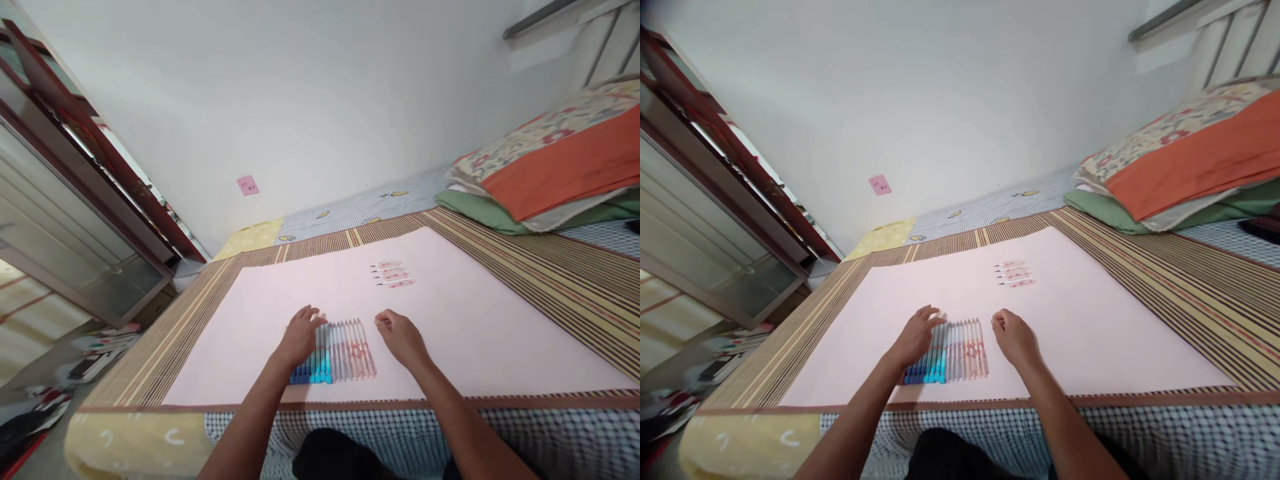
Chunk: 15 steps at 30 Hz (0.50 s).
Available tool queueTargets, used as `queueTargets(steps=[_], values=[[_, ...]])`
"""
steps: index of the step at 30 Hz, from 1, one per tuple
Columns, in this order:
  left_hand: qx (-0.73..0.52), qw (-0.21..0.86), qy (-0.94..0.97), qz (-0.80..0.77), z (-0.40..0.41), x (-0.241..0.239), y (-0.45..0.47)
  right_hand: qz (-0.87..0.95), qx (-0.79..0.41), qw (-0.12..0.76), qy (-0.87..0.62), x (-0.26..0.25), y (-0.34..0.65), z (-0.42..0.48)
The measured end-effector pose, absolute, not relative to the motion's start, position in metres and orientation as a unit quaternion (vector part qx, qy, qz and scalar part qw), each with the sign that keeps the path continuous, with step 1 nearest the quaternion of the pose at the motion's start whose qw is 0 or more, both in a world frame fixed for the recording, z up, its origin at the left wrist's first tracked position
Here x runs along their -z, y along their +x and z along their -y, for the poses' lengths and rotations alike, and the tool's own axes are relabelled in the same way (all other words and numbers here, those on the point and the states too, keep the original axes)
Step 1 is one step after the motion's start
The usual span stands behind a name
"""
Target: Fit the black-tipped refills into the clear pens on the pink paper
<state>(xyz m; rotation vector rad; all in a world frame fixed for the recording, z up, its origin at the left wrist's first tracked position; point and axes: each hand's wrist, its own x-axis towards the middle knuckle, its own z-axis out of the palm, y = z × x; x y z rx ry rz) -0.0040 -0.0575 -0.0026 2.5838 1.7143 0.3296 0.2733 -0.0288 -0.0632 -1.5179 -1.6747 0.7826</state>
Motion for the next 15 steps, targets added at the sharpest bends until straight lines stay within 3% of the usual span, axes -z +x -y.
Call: queueTargets(steps=[15], values=[[-0.056,-0.011,0.844,-0.533,0.033,0.018,-0.006,0.656,-0.302,0.363,-0.589,0.062,0.274,0.030]])
